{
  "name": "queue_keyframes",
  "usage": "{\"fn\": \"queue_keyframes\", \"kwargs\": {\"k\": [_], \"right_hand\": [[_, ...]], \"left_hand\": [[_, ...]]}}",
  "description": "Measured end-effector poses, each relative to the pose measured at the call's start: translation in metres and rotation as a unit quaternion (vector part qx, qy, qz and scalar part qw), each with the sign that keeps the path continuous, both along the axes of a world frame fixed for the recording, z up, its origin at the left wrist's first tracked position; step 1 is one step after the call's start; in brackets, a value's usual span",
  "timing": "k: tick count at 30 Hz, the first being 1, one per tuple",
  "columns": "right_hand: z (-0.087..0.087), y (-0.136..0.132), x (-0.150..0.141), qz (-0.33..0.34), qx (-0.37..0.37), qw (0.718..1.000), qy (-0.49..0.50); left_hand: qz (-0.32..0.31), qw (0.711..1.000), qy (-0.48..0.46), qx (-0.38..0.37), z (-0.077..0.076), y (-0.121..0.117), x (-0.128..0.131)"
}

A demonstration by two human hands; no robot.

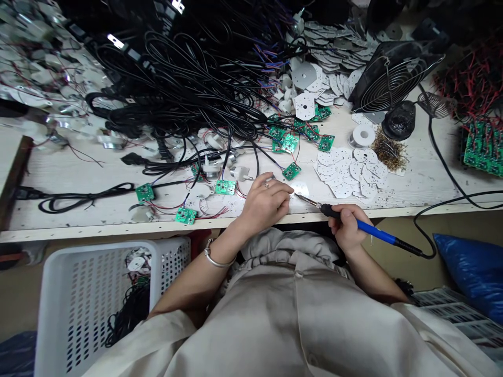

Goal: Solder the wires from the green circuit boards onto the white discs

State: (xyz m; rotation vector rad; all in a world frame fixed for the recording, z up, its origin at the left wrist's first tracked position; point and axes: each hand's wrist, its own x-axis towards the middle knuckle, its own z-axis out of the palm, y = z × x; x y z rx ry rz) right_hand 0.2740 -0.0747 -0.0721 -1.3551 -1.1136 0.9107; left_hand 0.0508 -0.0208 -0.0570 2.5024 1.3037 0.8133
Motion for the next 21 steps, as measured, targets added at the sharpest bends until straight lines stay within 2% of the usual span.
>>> {"fn": "queue_keyframes", "kwargs": {"k": [5,8,10,13,15,18,21], "right_hand": [[-0.002,0.0,-0.004,-0.008,0.02,1.0,0.022],[0.0,0.002,-0.004,-0.018,0.086,0.994,0.063],[0.002,0.005,-0.001,-0.038,0.143,0.988,0.048],[0.005,0.016,0.008,-0.061,0.217,0.973,-0.056],[0.009,0.027,0.015,-0.055,0.234,0.962,-0.131],[0.015,0.046,0.02,-0.03,0.217,0.943,-0.249],[0.021,0.064,0.018,0.006,0.181,0.913,-0.365]], "left_hand": [[-0.012,1.0,0.013,0.024,0.001,-0.001,0.0],[-0.021,0.997,0.046,0.051,0.004,-0.005,-0.002],[-0.018,0.996,0.072,0.056,0.006,-0.009,-0.006],[-0.021,0.991,0.102,0.084,0.006,-0.011,-0.018],[-0.031,0.985,0.119,0.12,0.004,-0.01,-0.031],[-0.044,0.98,0.135,0.143,0.002,-0.01,-0.053],[-0.04,0.982,0.136,0.127,0.001,-0.012,-0.074]]}}
